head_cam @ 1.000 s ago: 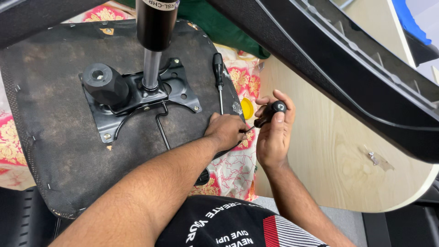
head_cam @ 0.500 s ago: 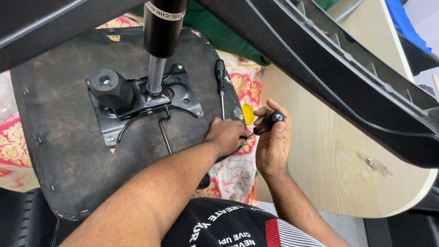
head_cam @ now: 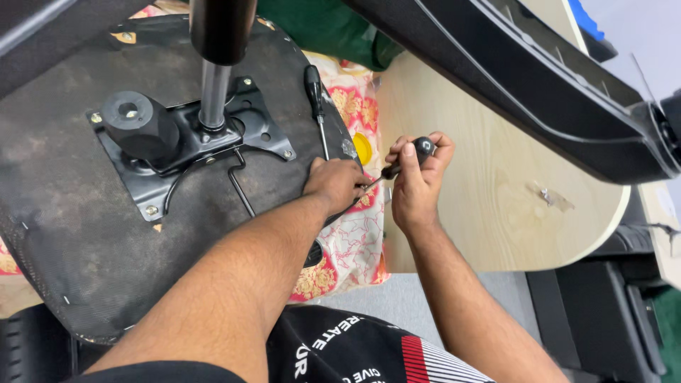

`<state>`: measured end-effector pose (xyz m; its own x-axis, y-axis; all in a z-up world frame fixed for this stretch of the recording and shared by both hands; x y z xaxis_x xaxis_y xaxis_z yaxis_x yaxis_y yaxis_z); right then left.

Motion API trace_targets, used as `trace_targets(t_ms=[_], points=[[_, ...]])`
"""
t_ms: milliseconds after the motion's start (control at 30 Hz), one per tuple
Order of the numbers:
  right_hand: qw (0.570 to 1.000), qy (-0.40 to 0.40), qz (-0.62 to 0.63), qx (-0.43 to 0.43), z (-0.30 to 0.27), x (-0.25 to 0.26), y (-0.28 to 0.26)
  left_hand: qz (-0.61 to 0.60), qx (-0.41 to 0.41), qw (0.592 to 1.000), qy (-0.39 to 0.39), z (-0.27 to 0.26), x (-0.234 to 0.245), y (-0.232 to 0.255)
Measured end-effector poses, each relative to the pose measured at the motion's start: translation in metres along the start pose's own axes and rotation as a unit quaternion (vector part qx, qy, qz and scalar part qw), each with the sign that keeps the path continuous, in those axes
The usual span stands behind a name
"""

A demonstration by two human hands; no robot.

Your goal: The person uses a screwdriver to tighten screws on the underside of an office chair seat, securing the seat to the gas lift and base assembly. The person works methodically around the mounting plate, tightening each screw in turn.

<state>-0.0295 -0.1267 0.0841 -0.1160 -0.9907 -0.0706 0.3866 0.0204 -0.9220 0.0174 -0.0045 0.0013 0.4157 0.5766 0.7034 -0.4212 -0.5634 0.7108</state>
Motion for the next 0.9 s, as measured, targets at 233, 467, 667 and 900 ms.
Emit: trace_targets(t_ms=[233,467,667,900], points=[[0.993,0.002,-0.116,0.001,-0.026,0.001,-0.015,0.020,-0.017,1.000,0.012,0.003,-0.002,-0.003],[0.921,0.000,-0.384,-0.065,-0.005,-0.004,-0.054,0.002,-0.023,1.000,-0.001,0.002,-0.005,-0.003],[0.792,-0.122,-0.571,-0.180,0.024,-0.016,-0.101,-0.015,-0.035,0.999,0.033,0.003,-0.009,-0.006],[0.709,-0.217,-0.652,-0.156,0.036,-0.027,-0.122,0.005,-0.023,0.999,0.025,0.003,-0.007,-0.006]])
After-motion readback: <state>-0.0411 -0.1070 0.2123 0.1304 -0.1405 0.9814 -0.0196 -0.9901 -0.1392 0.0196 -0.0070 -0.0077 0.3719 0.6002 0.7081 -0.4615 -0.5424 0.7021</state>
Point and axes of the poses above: each hand's wrist, its own z-axis towards the middle knuckle, its own x-axis out of the back of the hand, y = z × x, the point moved 2 cm from there along z, towards the middle knuckle
